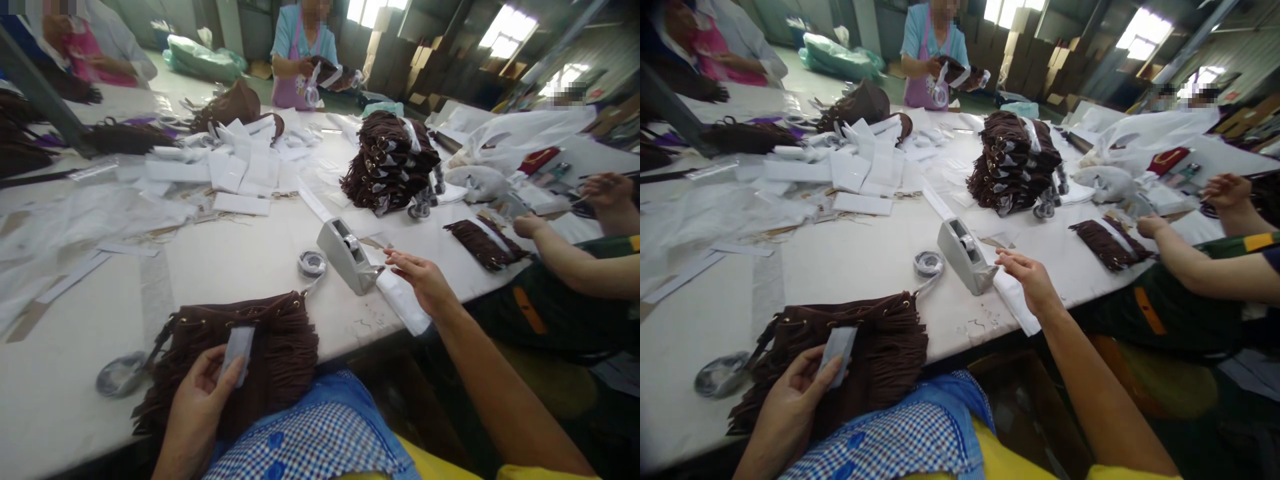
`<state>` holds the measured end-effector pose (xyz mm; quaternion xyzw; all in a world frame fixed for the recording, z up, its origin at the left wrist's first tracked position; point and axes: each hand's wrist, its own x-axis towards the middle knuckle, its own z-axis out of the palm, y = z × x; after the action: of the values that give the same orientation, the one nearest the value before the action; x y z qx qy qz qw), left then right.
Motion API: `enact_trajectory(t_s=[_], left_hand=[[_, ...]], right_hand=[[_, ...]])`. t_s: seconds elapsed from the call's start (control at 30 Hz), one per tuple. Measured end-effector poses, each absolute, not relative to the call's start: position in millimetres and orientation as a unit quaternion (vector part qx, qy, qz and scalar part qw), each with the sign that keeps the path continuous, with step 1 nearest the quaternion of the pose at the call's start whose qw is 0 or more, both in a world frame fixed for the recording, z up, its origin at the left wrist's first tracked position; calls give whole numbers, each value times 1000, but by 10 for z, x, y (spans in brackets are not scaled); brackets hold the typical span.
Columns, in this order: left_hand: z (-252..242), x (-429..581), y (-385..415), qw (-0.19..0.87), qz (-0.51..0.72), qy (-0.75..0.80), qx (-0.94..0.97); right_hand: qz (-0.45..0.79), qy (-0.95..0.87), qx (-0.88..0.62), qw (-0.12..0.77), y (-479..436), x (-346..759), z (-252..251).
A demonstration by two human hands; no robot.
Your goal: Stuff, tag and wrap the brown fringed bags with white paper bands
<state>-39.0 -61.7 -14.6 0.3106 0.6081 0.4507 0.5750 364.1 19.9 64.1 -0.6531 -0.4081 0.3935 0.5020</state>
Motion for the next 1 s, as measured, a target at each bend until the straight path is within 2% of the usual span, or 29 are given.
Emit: enact_trajectory(t_s=[0.1, 0.23, 0.5, 0.6, 0.7, 0.87, 1.0], left_hand=[[-153, -396, -612, 577, 449, 611, 303], [-169, -395, -607, 584, 445, 609, 298], [-132, -397, -609, 566, 454, 605, 328], [-138, -397, -617, 570, 456, 598, 331], [-132, -390, -632, 574, 461, 589, 333], [-89, -375, -655, 576, 475, 567, 348], [-47, -380, -666, 587, 481, 538, 367]], right_hand=[[413, -363, -684, 480, 38, 3700, 663], [464, -314, -700, 443, -95, 3735, 442], [341, -309, -717, 524, -106, 3523, -112], [337, -355, -708, 509, -229, 3261, -24], [370, -447, -673, 458, -350, 2837, 191], [494, -539, -562, 387, -401, 2020, 479], [578, -575, -463, 346, -378, 1512, 517]])
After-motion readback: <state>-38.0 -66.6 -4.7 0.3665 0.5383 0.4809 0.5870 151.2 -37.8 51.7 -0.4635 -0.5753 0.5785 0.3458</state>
